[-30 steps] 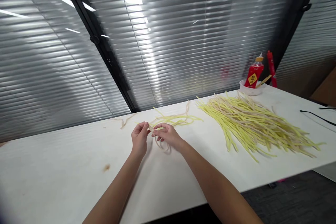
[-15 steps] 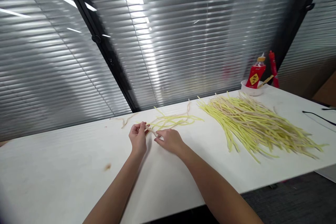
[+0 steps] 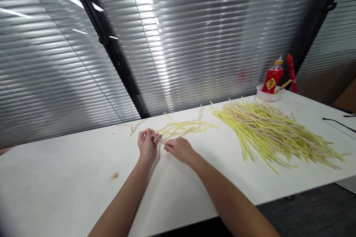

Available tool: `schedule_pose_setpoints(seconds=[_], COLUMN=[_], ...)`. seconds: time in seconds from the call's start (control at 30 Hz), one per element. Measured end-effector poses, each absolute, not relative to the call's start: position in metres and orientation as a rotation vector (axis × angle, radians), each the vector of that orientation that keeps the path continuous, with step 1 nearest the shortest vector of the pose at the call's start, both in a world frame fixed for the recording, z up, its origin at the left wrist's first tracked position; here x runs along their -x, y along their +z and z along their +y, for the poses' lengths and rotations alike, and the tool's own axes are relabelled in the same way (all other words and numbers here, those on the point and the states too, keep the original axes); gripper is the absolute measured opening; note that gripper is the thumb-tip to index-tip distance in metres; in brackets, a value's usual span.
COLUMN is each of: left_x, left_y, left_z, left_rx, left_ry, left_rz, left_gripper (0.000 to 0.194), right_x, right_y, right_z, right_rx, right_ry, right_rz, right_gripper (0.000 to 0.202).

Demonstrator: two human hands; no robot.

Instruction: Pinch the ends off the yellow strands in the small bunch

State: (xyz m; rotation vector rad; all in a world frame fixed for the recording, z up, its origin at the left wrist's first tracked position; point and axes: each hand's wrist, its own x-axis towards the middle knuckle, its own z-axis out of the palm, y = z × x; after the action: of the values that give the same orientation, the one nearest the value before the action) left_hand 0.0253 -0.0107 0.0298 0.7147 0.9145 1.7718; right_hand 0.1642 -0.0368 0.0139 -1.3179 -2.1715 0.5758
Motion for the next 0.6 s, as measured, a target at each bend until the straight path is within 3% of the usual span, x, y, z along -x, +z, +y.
schedule_pose_setpoints(seconds=[0.3, 0.6], left_x=[-0.0216, -0.0186], left_y=[0.0341, 0.0331], left_z=[-0.0075, -0.0041], left_rx=[-0.524, -0.449], left_ry=[1.739, 1.788], left_rz=[0.675, 0.678], left_gripper=[0.027, 0.025], right_x=[-0.1587, -0.1573], right_y=[0.012, 0.0159], right_z=[-0.0399, -0.045], right_rx=[1.309, 1.351], right_ry=[0.145, -0.01], right_rz=[-2.354, -2.442], right_gripper=[0.016, 0.017])
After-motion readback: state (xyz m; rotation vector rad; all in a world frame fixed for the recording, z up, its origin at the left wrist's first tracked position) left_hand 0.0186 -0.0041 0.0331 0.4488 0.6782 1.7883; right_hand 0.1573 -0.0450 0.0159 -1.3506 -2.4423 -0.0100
